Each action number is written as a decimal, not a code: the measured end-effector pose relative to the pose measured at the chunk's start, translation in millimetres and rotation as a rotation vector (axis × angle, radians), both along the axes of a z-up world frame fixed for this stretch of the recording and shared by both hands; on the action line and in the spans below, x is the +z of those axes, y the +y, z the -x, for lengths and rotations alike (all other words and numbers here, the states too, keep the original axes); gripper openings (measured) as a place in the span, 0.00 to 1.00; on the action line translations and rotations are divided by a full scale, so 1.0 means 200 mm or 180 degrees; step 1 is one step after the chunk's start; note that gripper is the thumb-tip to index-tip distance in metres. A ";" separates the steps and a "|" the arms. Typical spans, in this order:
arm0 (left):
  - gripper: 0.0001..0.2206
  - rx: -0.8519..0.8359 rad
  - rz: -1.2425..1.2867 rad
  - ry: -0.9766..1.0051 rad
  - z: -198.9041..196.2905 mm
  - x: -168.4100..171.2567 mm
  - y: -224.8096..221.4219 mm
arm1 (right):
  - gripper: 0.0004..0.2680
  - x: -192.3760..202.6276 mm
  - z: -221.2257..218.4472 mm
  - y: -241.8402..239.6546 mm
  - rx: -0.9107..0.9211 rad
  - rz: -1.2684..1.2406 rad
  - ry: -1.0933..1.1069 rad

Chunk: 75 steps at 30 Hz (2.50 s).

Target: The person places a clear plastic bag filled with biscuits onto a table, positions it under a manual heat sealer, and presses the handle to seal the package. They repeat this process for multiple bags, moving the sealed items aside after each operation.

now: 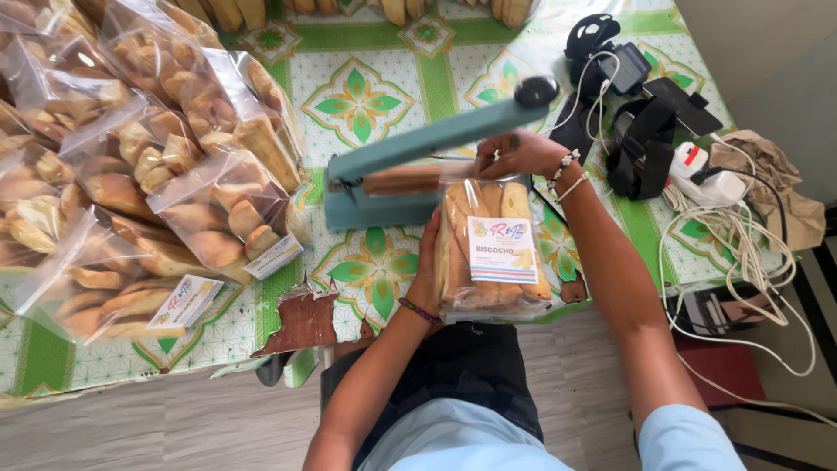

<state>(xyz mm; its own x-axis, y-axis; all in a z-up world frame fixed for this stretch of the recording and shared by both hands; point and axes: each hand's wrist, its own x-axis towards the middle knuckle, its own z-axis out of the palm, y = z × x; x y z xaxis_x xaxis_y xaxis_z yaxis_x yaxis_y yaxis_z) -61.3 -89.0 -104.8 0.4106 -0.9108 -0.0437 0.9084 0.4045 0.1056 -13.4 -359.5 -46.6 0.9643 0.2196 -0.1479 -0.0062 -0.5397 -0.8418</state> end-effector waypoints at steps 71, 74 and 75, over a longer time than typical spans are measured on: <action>0.23 0.1104 -0.0704 0.0281 -0.22 -0.20 0.10 | 0.23 0.06 -0.69 0.28 0.1746 0.0087 0.1216; 0.22 0.1050 -0.0696 0.0374 -0.23 -0.21 0.10 | 0.25 0.04 -0.69 0.26 0.1731 -0.0161 0.1344; 0.22 0.1010 -0.0639 0.0411 -0.23 -0.21 0.10 | 0.26 0.04 -0.68 0.25 0.1713 -0.0267 0.1407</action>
<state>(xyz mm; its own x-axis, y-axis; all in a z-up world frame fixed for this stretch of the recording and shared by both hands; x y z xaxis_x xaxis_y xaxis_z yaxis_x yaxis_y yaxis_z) -15.4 -68.6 -147.7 0.6499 -0.7075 -0.2776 0.7525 0.6502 0.1044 123.4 -310.0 -39.1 0.5719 0.6774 -0.4628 -0.1078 -0.4972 -0.8609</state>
